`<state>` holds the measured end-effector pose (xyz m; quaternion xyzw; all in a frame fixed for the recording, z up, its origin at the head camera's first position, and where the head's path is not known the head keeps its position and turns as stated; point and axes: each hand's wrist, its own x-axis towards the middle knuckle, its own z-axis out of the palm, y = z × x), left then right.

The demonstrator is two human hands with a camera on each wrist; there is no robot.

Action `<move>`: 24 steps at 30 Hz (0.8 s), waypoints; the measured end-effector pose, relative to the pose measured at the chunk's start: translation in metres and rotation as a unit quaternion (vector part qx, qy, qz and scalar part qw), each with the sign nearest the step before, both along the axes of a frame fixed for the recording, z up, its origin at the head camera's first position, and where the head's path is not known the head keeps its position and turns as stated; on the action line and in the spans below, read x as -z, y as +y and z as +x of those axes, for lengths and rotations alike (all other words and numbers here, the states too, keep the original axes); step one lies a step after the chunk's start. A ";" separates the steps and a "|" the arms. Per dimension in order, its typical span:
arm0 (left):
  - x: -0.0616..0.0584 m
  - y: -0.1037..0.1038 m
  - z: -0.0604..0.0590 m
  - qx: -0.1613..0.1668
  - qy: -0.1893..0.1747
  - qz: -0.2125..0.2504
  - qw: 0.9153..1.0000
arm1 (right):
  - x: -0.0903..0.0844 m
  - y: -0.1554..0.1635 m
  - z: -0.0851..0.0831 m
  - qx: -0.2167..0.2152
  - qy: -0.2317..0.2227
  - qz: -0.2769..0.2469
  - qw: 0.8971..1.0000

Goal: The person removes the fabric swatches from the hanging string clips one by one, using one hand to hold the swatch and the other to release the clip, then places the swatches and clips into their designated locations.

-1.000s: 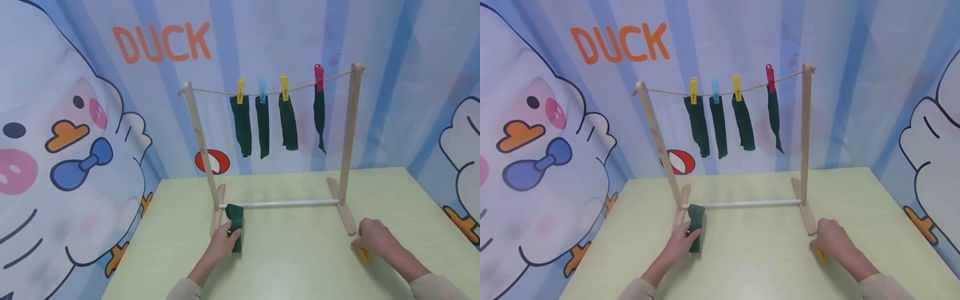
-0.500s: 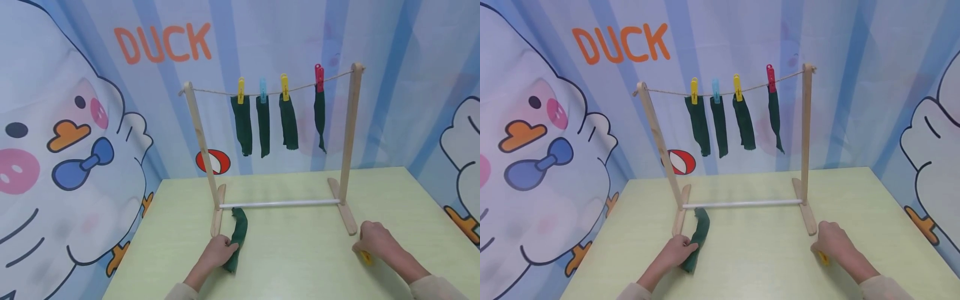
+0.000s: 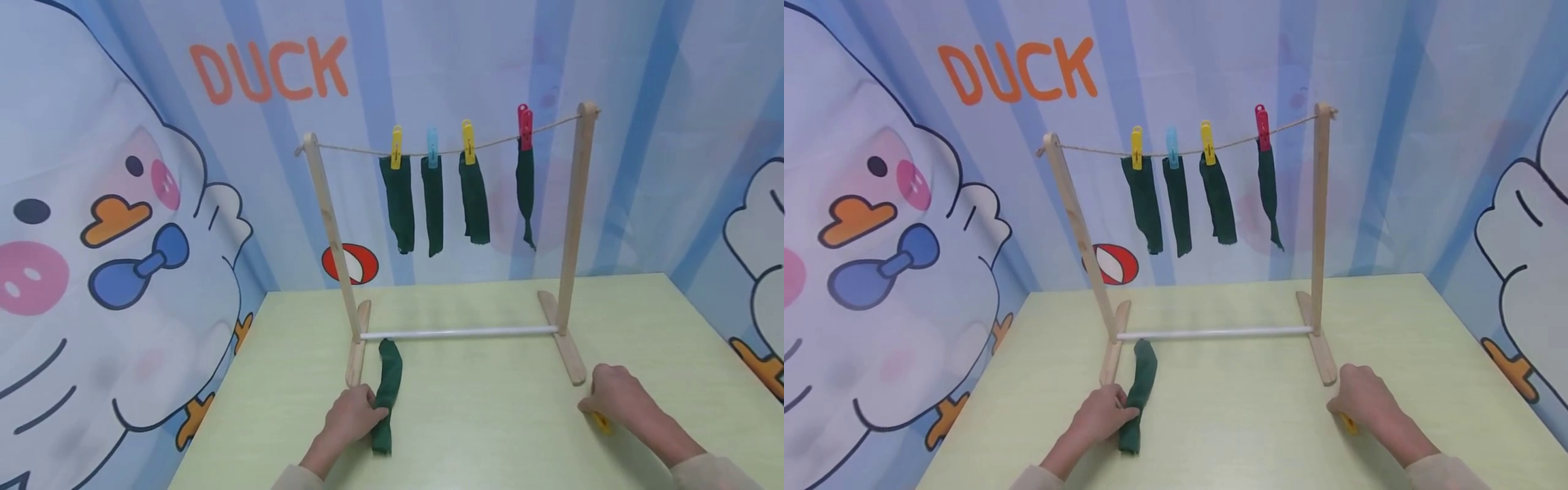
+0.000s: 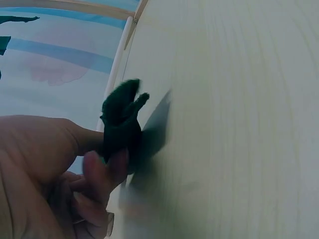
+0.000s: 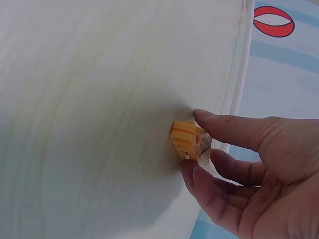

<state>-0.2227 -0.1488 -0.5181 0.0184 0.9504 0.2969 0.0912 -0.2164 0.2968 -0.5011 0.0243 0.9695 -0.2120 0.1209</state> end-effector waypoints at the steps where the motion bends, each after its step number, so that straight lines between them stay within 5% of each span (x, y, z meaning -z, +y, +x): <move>1: 0.000 0.000 0.000 -0.002 -0.003 -0.001 1.000 | -0.001 0.000 0.000 0.000 0.000 0.000 1.000; 12: -0.001 -0.003 0.003 0.004 -0.018 -0.018 1.000 | 0.002 -0.001 -0.001 0.006 -0.015 -0.003 1.000; 24: -0.001 -0.002 0.001 0.032 0.022 -0.013 0.999 | -0.001 -0.003 0.000 0.013 -0.026 0.007 1.000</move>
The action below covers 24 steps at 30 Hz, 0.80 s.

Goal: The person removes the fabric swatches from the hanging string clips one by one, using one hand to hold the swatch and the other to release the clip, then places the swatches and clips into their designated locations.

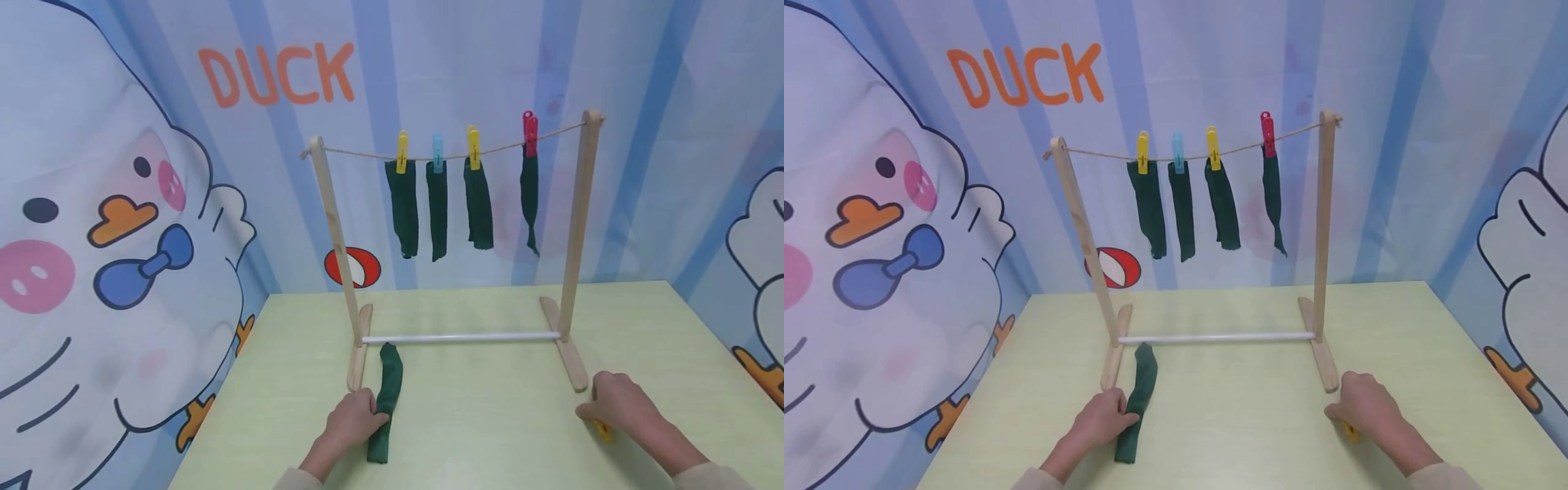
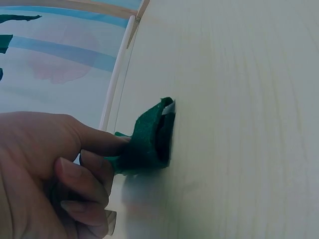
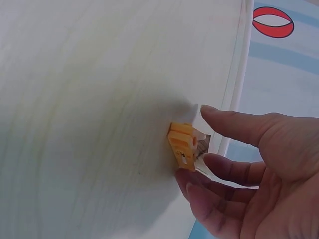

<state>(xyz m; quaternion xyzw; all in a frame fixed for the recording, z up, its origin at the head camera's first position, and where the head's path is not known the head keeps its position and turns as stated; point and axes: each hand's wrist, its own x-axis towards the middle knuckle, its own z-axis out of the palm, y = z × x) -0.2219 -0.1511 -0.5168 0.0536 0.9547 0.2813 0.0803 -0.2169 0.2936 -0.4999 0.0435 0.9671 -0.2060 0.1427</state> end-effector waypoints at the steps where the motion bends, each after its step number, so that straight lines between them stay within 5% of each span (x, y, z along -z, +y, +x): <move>1: 0.000 0.000 0.000 0.003 0.003 0.000 1.000 | -0.001 0.000 0.001 0.001 -0.001 0.002 1.000; 9: -0.012 -0.001 -0.006 0.002 0.014 0.012 1.000 | -0.017 0.004 0.006 -0.008 0.026 0.016 1.000; 24: -0.069 -0.004 -0.044 -0.057 0.113 0.050 0.991 | -0.061 -0.004 -0.008 -0.047 0.193 -0.002 0.980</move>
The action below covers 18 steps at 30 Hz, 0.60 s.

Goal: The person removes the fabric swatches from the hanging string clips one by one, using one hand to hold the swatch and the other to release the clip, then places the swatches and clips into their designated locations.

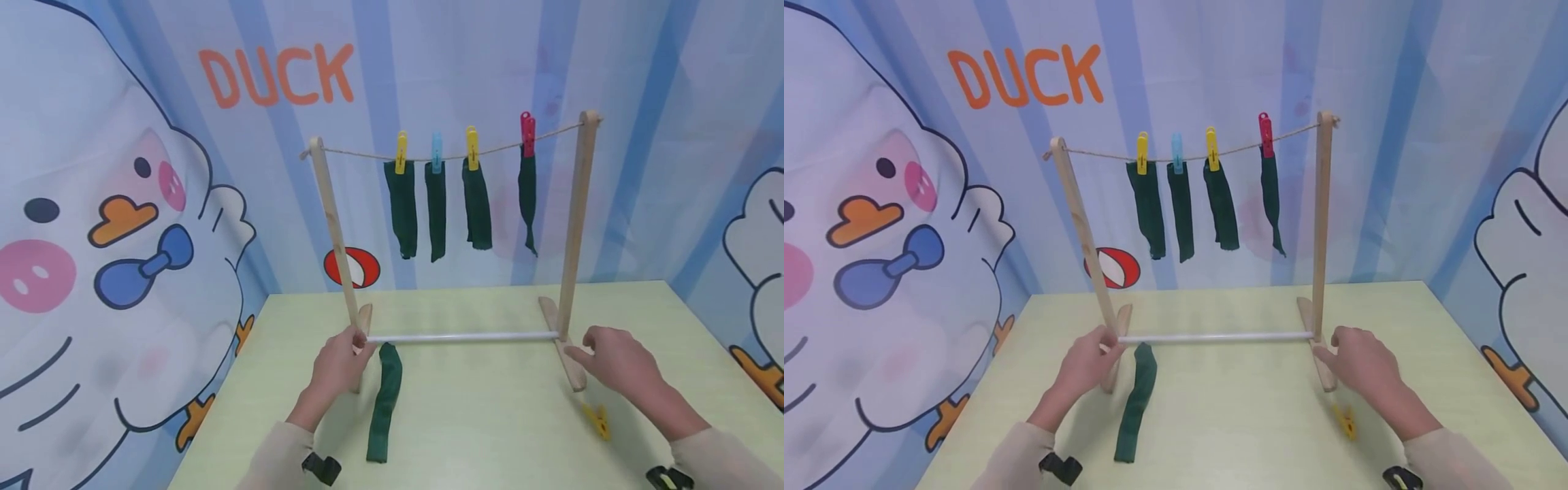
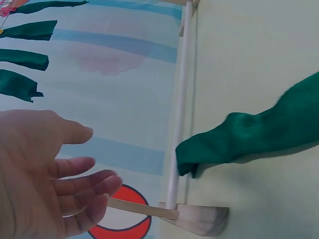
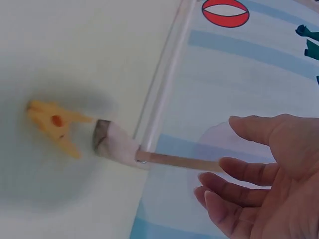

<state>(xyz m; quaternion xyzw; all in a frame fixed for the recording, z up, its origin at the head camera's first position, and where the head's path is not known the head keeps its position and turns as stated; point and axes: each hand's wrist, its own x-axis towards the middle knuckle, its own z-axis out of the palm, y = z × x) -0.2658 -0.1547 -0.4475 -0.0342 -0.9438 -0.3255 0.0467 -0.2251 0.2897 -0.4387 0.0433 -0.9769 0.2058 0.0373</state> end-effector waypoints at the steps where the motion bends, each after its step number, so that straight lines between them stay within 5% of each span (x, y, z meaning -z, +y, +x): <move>1: -0.004 0.000 -0.002 -0.002 0.001 0.000 1.000 | -0.003 -0.002 -0.002 -0.002 0.012 -0.003 1.000; 8: -0.022 0.003 -0.017 0.003 0.021 0.012 1.000 | -0.026 -0.023 -0.013 -0.003 0.070 -0.036 0.997; 18: -0.025 0.003 -0.037 0.065 0.033 0.125 0.990 | -0.054 -0.050 -0.026 -0.014 0.078 -0.062 0.995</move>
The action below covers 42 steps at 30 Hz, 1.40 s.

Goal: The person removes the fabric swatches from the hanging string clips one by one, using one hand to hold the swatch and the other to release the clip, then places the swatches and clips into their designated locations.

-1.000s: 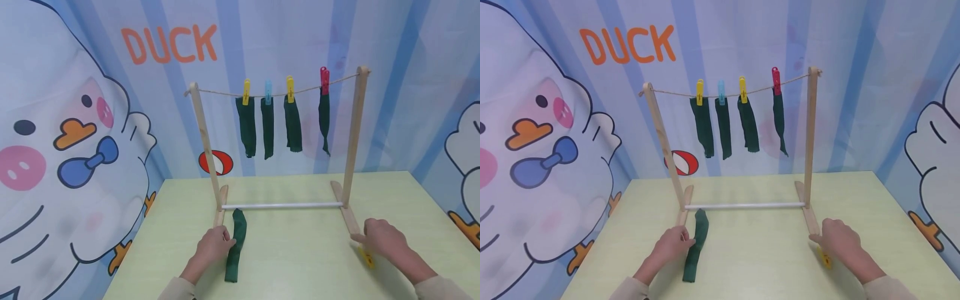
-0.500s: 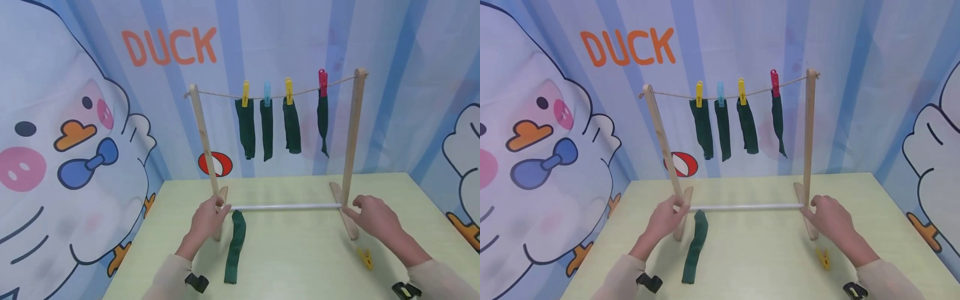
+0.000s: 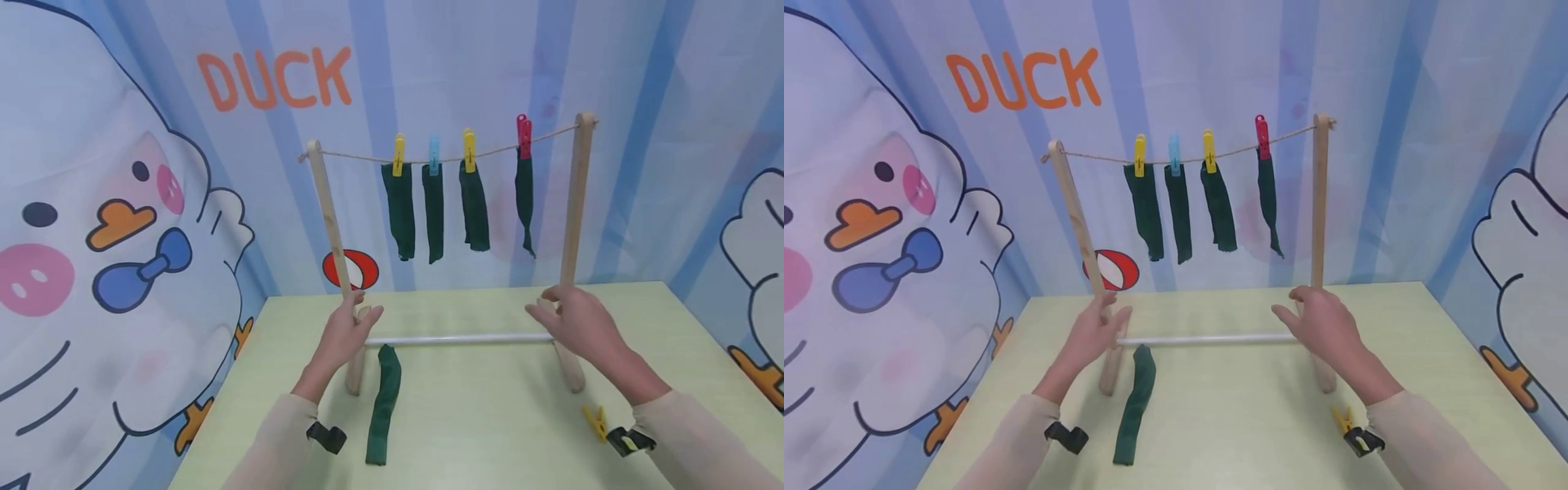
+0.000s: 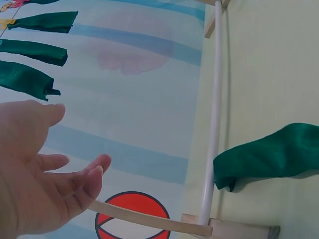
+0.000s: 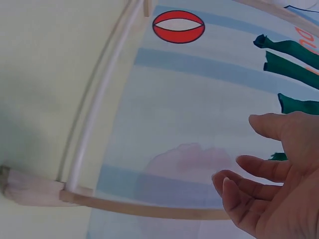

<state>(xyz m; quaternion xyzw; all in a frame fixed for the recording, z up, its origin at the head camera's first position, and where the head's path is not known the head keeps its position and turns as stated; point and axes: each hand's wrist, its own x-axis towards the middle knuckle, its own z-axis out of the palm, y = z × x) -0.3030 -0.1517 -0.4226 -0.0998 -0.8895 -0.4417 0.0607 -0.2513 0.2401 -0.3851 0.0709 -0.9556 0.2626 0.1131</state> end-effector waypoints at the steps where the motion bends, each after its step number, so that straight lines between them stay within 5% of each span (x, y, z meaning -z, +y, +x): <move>1: -0.001 0.000 -0.001 0.003 -0.004 0.012 1.000 | -0.003 -0.003 -0.001 -0.002 -0.001 -0.002 1.000; 15: -0.021 0.011 -0.015 0.043 0.013 0.096 0.994 | -0.047 -0.037 -0.012 -0.046 0.026 -0.054 0.997; 34: -0.054 0.041 -0.033 0.087 0.071 0.101 0.989 | -0.098 -0.065 -0.022 -0.091 0.154 -0.047 0.983; 42: -0.063 0.045 -0.037 0.069 0.081 0.110 0.988 | -0.108 -0.086 -0.036 -0.123 0.188 -0.072 0.972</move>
